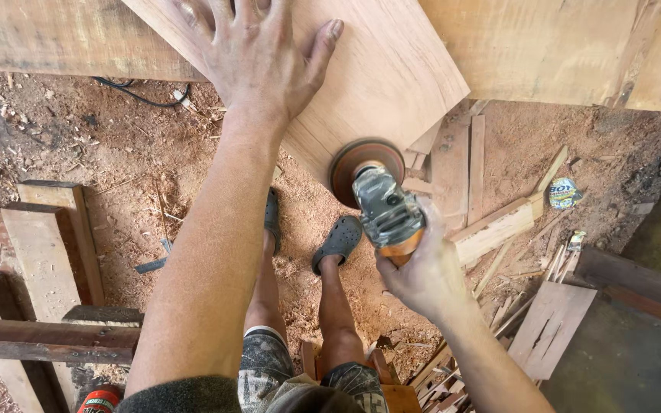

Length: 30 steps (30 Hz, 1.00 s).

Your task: The person uses an angle grinder with a sanding disc to smooth the surface of a wooden plank. They move the tool back and forth across the plank, flip it over to sand the other side, and repeat the process on multiple planks.

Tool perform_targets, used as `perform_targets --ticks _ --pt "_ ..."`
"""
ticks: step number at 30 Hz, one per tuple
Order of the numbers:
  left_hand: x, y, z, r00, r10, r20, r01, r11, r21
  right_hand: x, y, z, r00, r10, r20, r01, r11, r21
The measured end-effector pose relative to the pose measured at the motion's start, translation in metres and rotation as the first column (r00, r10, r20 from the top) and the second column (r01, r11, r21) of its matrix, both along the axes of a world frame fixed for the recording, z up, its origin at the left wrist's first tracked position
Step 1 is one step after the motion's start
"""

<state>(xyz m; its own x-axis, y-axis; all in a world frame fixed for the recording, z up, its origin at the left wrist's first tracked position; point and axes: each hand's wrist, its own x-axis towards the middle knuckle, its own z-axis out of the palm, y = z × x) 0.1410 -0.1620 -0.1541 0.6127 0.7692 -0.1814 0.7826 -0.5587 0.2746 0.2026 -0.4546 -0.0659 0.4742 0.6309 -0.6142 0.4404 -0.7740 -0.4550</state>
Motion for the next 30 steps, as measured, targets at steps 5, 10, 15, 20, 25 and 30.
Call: perform_targets --ticks 5,10,15,20,25,30 --pt "0.002 0.002 -0.006 1.0 -0.004 0.005 0.004 1.0 0.017 -0.001 -0.007 -0.001 0.976 0.21 0.066 -0.212 0.977 0.025" --pt "-0.001 0.001 -0.005 0.999 -0.014 0.038 0.011 0.995 0.097 0.024 -0.002 0.0 0.981 0.176 0.083 -0.175 0.984 -0.013" --pt "-0.001 0.001 0.001 0.999 0.014 0.031 -0.013 0.999 -0.042 0.072 0.004 0.003 0.972 0.074 0.224 -0.139 0.946 0.292" --pt "0.0 0.0 0.0 0.997 -0.03 0.068 0.02 0.99 0.14 0.107 0.012 0.002 0.941 -0.061 0.332 -0.009 0.979 0.204" --pt "0.001 0.001 -0.005 1.0 -0.005 0.011 0.004 1.0 0.023 0.093 0.014 -0.004 0.96 -0.116 0.256 0.028 0.946 0.323" --pt "0.001 0.002 -0.003 1.0 -0.003 0.027 0.003 1.0 0.031 0.012 0.0 -0.003 0.999 -0.004 0.035 -0.006 0.96 0.281"
